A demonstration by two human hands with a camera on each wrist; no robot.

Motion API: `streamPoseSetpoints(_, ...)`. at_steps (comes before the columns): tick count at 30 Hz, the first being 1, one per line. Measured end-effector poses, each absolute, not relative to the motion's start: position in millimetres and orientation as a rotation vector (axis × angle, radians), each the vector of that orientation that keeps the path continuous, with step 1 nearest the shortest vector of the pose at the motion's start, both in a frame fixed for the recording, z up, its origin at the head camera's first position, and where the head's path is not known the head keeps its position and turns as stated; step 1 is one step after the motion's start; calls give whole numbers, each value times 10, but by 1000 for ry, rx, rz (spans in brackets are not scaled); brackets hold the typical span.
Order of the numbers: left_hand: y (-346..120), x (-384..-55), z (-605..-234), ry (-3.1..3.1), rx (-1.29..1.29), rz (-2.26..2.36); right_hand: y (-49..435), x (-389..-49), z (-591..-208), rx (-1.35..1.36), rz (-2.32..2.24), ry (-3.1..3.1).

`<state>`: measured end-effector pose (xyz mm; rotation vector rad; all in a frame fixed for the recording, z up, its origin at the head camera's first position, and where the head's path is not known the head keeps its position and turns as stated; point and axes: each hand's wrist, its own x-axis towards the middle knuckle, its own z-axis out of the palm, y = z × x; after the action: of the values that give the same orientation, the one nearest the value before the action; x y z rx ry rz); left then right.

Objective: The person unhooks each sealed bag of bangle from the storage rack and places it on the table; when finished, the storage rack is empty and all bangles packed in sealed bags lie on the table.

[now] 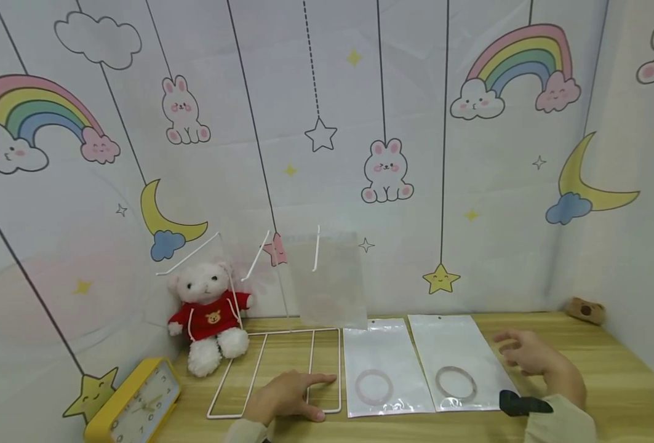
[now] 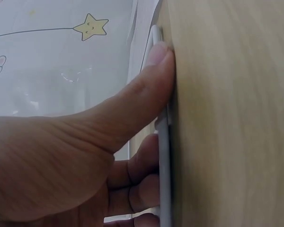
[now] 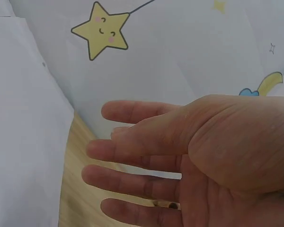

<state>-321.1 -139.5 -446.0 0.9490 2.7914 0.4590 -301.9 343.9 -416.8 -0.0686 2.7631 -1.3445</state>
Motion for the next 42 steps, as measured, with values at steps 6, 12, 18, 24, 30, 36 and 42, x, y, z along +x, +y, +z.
streamPoseSetpoints(6,-1394,-3217,-4468,2787,943,458,3392,-3050,-4146,-147,-1350,2759)
streamPoseSetpoints(12,-1394,-3214,-4468,2802,958,447,3287,-3126,-4128,-175,-1350,2747)
streamPoseSetpoints(18,-1387,-3216,-4445,2808,960,439,3198,-3170,-4077,-188,-1327,2751)
streamPoseSetpoints(24,-1382,-3215,-4411,2800,955,449,3109,-3192,-4028,-295,-1323,2764)
streamPoseSetpoints(30,-1387,-3200,-4416,2811,969,442,2989,-3207,-3993,-449,-1300,2811)
streamPoseSetpoints(36,-1391,-3177,-4427,2818,967,438,2869,-3235,-3982,-473,-1282,2805)
streamPoseSetpoints(42,-1388,-3180,-4451,2820,977,428,2751,-3266,-3973,-467,-1256,2841)
